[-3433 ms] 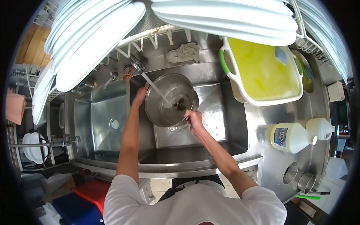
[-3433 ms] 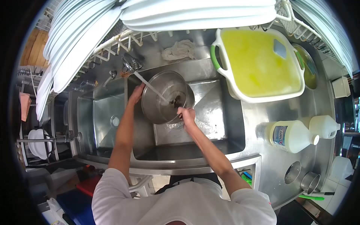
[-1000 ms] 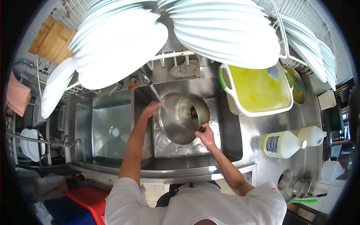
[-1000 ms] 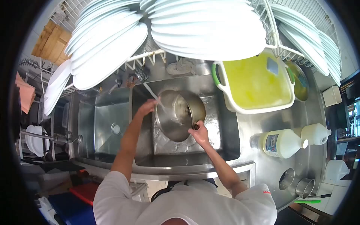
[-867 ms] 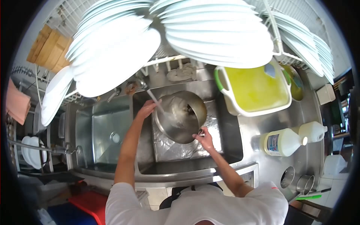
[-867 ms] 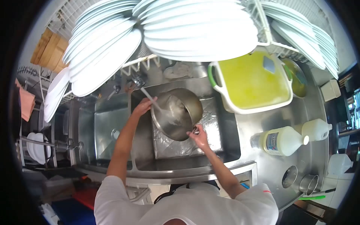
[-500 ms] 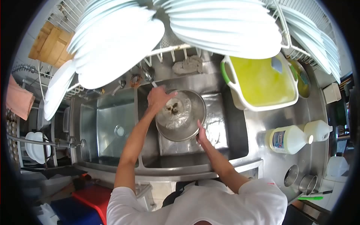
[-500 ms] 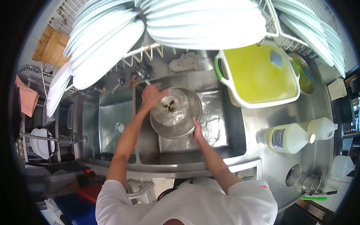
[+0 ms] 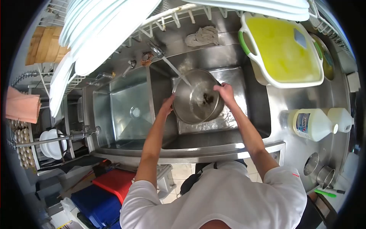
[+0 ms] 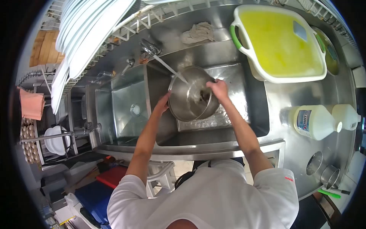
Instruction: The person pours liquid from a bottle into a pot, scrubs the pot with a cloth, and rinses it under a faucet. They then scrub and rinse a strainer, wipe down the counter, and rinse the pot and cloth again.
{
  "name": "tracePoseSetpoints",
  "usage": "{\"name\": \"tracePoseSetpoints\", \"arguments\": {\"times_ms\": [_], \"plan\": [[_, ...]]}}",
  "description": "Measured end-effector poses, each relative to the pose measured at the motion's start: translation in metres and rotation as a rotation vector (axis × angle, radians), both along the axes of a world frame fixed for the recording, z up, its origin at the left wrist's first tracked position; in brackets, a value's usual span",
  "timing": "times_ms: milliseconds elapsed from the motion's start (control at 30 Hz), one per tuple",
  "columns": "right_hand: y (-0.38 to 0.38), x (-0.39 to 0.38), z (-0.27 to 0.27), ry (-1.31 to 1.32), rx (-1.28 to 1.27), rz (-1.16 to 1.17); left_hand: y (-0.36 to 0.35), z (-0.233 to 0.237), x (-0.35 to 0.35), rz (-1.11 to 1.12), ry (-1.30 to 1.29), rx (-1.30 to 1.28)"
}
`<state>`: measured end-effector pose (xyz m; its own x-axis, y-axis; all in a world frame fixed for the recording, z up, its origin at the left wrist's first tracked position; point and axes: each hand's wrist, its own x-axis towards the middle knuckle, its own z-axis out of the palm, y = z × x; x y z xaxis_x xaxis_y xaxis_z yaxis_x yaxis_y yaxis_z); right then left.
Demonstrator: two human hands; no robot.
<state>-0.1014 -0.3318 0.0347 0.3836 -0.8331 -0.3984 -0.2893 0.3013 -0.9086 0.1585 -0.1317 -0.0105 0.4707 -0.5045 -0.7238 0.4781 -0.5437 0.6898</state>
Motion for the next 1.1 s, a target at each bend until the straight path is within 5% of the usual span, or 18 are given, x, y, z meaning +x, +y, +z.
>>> {"name": "tracePoseSetpoints", "arguments": {"times_ms": [33,100,167,367,433,600,667,867,1100], "plan": [[0.011,-0.005,0.036,0.151,-0.139,0.109,-0.006,-0.009,-0.004,-0.008,0.013,-0.004],[0.026,-0.015,0.034,0.068,-0.237,0.089,-0.021,-0.024,-0.004,0.108,0.149,-0.405],[0.033,-0.025,0.031,0.0,-0.25,0.052,-0.041,-0.036,0.015,0.154,-0.153,-0.323],[0.014,0.01,-0.085,-0.442,0.062,-0.409,-0.091,0.122,-0.012,0.001,-0.873,-0.209],[0.021,0.026,-0.075,-0.388,0.088,-0.42,-0.095,0.162,-0.033,-0.003,-0.975,-0.178],[0.037,0.073,-0.09,-0.1,0.165,-0.333,-0.081,0.19,-0.086,-0.115,-1.353,-0.324],[0.049,0.103,-0.134,-0.272,0.248,-0.394,-0.07,0.192,-0.118,-0.252,-1.558,-0.369],[0.07,0.112,-0.139,-0.759,0.873,-0.311,-0.048,0.187,-0.197,-0.641,-1.654,-0.329],[0.092,0.085,-0.135,-0.769,1.0,0.035,-0.052,0.195,-0.195,-0.753,-1.685,-0.359]]}}
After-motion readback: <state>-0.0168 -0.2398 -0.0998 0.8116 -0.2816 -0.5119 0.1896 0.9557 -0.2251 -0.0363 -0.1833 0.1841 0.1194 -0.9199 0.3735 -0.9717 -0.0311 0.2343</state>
